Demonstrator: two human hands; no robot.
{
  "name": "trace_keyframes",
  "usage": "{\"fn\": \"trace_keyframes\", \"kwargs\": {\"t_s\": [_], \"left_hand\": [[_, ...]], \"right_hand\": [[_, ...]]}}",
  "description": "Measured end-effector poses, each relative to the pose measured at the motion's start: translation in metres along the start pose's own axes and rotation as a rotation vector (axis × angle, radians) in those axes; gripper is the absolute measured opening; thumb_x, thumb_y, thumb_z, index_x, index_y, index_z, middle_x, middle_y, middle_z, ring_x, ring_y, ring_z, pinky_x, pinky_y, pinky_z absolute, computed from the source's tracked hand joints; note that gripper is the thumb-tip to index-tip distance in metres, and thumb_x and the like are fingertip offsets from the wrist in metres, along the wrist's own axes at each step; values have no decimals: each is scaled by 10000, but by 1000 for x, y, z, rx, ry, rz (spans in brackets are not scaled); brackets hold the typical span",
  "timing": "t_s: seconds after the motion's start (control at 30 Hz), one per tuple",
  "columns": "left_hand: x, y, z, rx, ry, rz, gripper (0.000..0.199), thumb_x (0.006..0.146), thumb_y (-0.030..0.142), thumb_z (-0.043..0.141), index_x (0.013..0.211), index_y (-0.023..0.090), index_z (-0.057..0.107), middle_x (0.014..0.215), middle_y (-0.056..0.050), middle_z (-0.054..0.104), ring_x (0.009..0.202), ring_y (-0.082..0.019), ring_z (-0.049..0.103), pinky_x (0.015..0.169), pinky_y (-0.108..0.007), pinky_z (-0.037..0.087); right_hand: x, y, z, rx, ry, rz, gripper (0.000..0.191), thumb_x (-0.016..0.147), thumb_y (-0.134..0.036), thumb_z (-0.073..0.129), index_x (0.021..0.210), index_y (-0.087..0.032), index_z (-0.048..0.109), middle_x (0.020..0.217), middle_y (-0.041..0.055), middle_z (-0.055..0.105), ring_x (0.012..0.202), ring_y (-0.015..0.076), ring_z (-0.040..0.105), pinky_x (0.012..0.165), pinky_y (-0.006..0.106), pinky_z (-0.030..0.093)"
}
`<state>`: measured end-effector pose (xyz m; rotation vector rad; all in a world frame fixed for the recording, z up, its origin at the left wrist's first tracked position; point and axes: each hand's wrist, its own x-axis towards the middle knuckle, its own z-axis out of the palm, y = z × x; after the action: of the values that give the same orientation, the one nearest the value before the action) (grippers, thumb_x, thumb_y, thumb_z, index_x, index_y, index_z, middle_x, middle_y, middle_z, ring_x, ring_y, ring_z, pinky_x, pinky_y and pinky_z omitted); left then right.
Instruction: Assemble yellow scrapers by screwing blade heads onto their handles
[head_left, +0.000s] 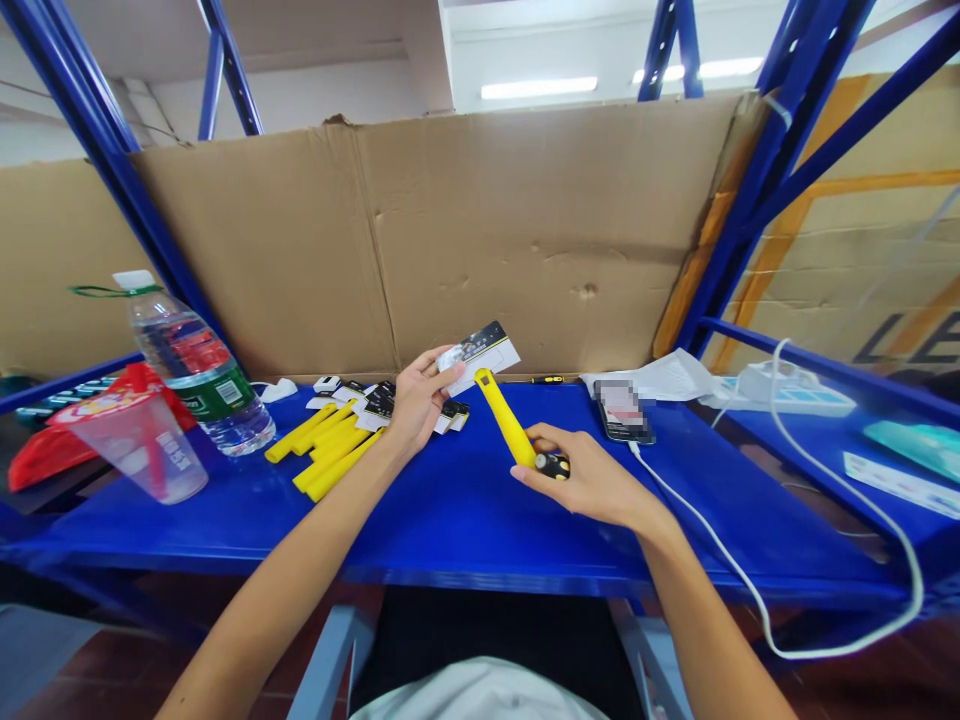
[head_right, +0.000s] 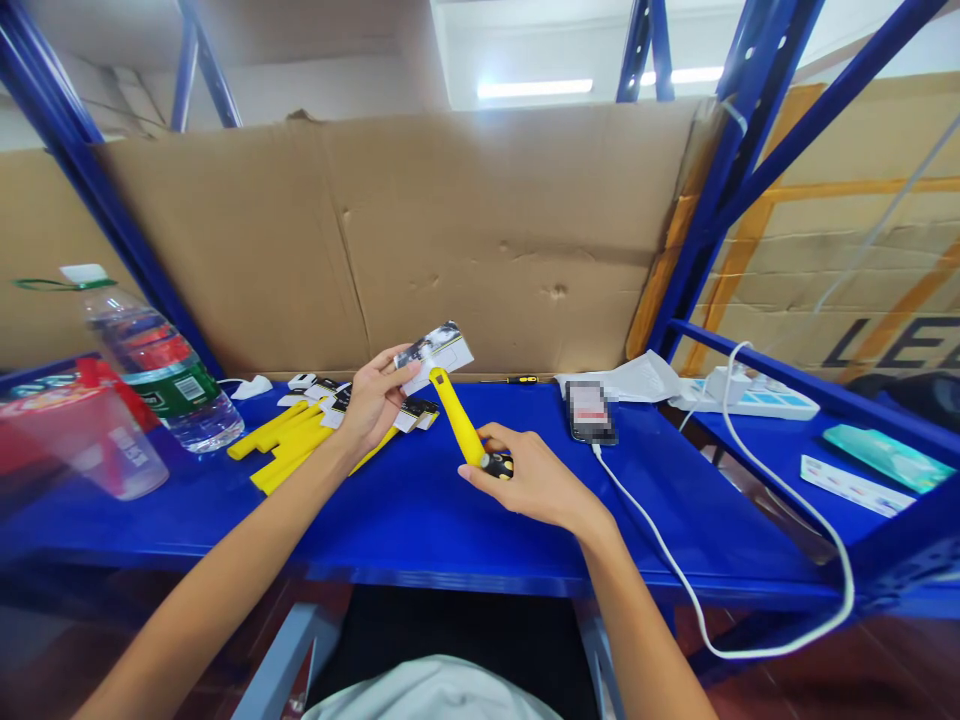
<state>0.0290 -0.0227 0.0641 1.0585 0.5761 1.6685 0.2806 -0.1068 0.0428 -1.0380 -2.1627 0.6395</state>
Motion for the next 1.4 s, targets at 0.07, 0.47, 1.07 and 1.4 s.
{"fn": "trace_keyframes", "kwargs": {"t_s": [0.07, 0.47, 1.07, 1.4], "left_hand": [[1, 0, -1, -35, -17, -25, 384, 725, 83, 943, 1078, 156, 813, 1110, -88, 847, 932, -176, 778, 844, -266, 610], [3, -2, -10, -363, 68, -443, 440, 855, 207, 640, 1284, 148, 719, 1215, -197, 803, 1215, -361, 774, 1114, -549, 588], [4, 15, -9, -169, -143, -331, 698, 961, 680, 680, 1320, 85, 752, 1248, -268, 799, 1286, -446, 738, 1022, -517, 647], [7, 9, -19, -64, -90, -235, 219, 765, 232, 828, 974, 190, 776, 817, -29, 768, 650, -195, 719, 709, -346, 627]], "right_hand": [[1, 3, 0, -32, 20, -30, 296, 1034, -503, 689, 1128, -225, 727, 860, -12, 723, 723, 162, 601, 666, 297, 441], [1, 22, 2, -234, 458, -354, 419, 1068, -259, 676, 1486, -268, 701, 1126, 74, 797, 897, 223, 751, 839, 361, 599], [2, 25, 5, -536, 423, -320, 478, 1114, -298, 620, 1590, -265, 635, 1090, 68, 758, 697, 148, 662, 628, 284, 526], [-3, 8, -6, -341, 709, -542, 353, 1021, -183, 769, 1369, -237, 754, 1088, 104, 778, 892, 220, 754, 772, 348, 632]]}}
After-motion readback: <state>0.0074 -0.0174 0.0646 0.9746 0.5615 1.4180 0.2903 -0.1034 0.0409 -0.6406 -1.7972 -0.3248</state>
